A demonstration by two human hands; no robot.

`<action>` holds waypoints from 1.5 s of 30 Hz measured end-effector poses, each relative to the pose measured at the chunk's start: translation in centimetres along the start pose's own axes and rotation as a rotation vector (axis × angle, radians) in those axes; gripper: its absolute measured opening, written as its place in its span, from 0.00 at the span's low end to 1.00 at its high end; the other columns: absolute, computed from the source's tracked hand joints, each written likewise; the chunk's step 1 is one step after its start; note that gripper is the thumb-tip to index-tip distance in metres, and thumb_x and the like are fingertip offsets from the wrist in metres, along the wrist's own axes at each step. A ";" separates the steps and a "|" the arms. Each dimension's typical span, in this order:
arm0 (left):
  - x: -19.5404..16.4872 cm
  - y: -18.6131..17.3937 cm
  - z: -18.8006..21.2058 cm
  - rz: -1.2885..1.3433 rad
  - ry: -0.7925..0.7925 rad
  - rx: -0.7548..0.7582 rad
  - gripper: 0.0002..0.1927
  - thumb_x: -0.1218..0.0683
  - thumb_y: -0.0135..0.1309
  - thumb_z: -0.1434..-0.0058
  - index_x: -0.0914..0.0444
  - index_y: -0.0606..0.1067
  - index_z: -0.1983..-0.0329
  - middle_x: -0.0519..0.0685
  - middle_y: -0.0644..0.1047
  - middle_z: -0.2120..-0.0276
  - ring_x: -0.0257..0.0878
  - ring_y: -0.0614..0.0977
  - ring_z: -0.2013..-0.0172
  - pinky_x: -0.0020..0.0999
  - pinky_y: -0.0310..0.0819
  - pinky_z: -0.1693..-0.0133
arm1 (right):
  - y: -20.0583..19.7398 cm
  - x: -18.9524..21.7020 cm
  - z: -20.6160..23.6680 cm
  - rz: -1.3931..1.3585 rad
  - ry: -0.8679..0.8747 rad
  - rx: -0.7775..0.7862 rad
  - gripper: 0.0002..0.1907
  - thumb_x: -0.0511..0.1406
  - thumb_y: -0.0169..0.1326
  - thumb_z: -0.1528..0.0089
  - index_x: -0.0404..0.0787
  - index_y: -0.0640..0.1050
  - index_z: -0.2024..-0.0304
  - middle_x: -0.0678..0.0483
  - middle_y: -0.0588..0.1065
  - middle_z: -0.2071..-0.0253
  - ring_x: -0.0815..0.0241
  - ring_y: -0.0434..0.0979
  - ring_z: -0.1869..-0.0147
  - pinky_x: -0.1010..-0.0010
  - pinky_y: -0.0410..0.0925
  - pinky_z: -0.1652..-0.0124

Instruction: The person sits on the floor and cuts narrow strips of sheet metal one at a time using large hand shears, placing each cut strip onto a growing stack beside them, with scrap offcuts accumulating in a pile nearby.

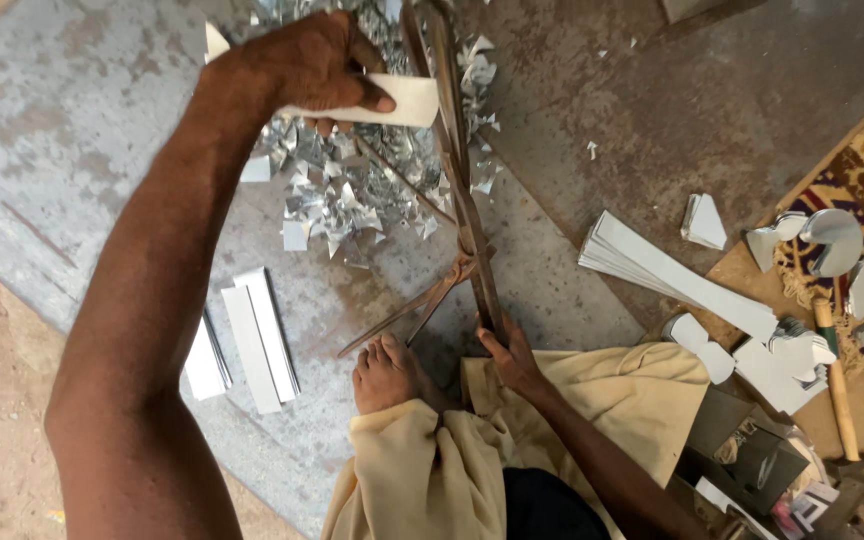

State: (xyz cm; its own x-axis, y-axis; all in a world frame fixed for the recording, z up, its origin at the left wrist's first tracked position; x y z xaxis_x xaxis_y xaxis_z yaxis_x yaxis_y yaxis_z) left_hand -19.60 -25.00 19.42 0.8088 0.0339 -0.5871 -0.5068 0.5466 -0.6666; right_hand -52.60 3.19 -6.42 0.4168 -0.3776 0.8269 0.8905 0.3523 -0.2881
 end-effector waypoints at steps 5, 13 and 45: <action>-1.1 1.5 1.0 0.047 -0.003 0.048 0.23 0.49 0.61 0.38 0.62 0.76 0.41 0.58 0.83 0.58 0.43 0.85 0.74 0.38 0.83 0.70 | -1.1 0.6 2.7 0.069 0.081 -0.008 0.32 0.50 0.48 0.33 0.40 0.65 0.32 0.47 0.69 0.46 0.51 0.68 0.44 0.57 0.62 0.46; -0.3 0.5 -0.2 -0.108 -0.016 0.046 0.25 0.47 0.63 0.40 0.60 0.77 0.40 0.56 0.85 0.62 0.41 0.84 0.75 0.37 0.79 0.67 | -0.5 -1.4 0.9 -0.115 0.000 0.062 0.34 0.43 0.52 0.36 0.39 0.62 0.30 0.47 0.70 0.39 0.52 0.67 0.36 0.60 0.60 0.40; 34.3 24.2 22.5 -0.306 -0.543 -0.808 0.23 0.47 0.71 0.50 0.68 0.76 0.65 0.62 0.77 0.66 0.58 0.78 0.62 0.54 0.73 0.56 | 4.5 -4.0 -4.2 0.335 -0.046 -0.422 0.30 0.53 0.60 0.36 0.33 0.79 0.77 0.47 0.75 0.79 0.49 0.75 0.75 0.55 0.68 0.68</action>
State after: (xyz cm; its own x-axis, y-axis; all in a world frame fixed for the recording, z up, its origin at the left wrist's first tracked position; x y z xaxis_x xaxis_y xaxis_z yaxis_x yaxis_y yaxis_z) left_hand 2.62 8.18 -6.54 0.8615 0.4725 -0.1856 -0.1424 -0.1260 -0.9818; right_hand -49.54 2.69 -13.02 0.6906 -0.2626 0.6739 0.7100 0.0684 -0.7009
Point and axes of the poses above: each hand's wrist, its own z-axis away from the middle knuckle, its own y-axis out of the palm, x = y × z, the point moved 3 cm from there along -z, towards the middle knuckle
